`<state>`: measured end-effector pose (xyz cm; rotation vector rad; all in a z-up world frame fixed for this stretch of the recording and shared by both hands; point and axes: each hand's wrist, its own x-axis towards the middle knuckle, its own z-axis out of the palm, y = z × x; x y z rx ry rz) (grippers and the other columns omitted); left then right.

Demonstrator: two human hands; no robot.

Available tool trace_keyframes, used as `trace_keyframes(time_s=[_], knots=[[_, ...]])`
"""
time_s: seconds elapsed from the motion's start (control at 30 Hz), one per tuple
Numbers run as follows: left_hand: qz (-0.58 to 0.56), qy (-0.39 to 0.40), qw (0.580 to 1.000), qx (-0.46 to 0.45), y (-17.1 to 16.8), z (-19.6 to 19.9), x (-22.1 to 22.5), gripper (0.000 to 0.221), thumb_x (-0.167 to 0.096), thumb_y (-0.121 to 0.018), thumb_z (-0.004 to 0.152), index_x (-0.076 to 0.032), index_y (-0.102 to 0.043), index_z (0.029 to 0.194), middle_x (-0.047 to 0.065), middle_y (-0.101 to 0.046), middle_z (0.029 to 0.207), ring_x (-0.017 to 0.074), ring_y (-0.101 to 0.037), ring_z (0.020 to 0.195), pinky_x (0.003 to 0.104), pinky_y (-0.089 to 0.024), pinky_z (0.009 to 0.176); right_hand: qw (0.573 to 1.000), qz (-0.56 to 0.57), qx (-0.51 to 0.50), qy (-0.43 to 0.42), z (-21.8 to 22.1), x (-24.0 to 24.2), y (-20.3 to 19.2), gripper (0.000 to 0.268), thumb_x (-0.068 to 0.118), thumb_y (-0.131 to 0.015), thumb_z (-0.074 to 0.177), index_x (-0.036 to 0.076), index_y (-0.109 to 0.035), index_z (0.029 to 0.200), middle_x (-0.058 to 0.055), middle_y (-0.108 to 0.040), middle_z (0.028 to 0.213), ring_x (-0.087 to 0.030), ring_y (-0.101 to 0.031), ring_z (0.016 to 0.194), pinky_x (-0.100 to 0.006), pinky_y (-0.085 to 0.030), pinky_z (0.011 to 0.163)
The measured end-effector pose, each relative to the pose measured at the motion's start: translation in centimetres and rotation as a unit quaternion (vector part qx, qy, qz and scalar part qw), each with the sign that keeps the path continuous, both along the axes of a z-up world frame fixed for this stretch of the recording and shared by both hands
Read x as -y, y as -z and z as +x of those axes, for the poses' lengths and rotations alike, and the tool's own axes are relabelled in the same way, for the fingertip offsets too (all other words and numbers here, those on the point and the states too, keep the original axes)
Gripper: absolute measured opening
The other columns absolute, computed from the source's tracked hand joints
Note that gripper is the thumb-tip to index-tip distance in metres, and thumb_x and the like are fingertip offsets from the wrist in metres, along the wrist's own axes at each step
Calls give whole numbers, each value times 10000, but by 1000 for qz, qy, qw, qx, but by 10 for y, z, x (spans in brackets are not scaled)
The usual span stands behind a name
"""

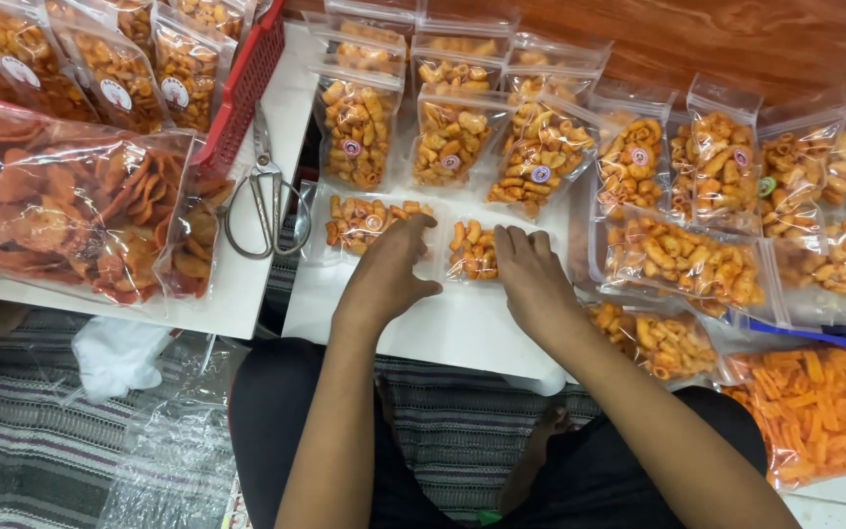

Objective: Manually applying small circular labels to clear plastic bags filled with snacks.

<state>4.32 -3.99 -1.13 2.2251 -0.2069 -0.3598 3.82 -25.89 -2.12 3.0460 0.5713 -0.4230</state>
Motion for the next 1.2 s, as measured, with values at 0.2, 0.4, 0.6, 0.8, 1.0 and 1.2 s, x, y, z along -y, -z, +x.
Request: trace_keyframes(time_s=[0.2, 0.4, 0.6, 0.8, 1.0, 1.2], knots=[[43, -12, 999, 14, -3, 2, 13, 593, 30, -883, 662, 9, -693, 1223, 198, -703, 988, 341, -716, 948, 383, -594, 819, 1000, -5, -8, 7, 2, -2, -9, 774, -175, -692, 722, -82, -454, 1453, -273, -540, 1372, -452, -518, 1259, -493, -563, 913], [-115, -45, 992, 4, -17, 1, 0, 256, 51, -692, 804, 36, -651, 1056, 204, -630, 896, 391, -723, 890, 454, -627, 746, 998, 66, -18, 1, -6, -2, -25, 772, -116, -708, 745, -61, -418, 1458, -263, -526, 1320, -474, -512, 1219, -550, -538, 910], [-199, -65, 967, 143, -60, -9, -2, 277, 43, -530, 823, -15, -648, 1067, 155, -520, 833, 295, -613, 721, 388, -581, 652, 955, 285, -73, 43, -18, -9, -91, 895, 150, -876, 721, -29, -419, 1470, -304, -528, 1318, -556, -480, 1252, -614, -465, 988], [-245, -58, 939, 233, -64, 0, 4, 425, 72, -552, 851, -69, -667, 1235, 160, -631, 902, 263, -622, 672, 378, -541, 635, 856, 498, -61, 123, -16, -4, -99, 970, 208, -731, 923, -76, -56, 1560, -486, -321, 1422, -697, -400, 1280, -723, -423, 989], [-315, -24, 928, 195, -41, 20, 27, 260, -4, -648, 932, -109, -700, 1165, 96, -736, 955, 170, -618, 696, 284, -519, 642, 758, 610, -87, 217, 1, 11, -79, 418, 17, -732, 902, 9, -615, 1303, -126, -603, 1097, -190, -706, 876, -359, -662, 708], [-239, -28, 969, 59, -47, 5, 5, 467, -357, -697, 955, -56, -584, 1295, 251, -690, 1101, 401, -720, 993, 485, -570, 859, 720, 641, -84, 251, 8, 35, -54, 128, -25, -604, 984, -84, -582, 1096, -99, -520, 953, -217, -712, 787, -376, -686, 704]])
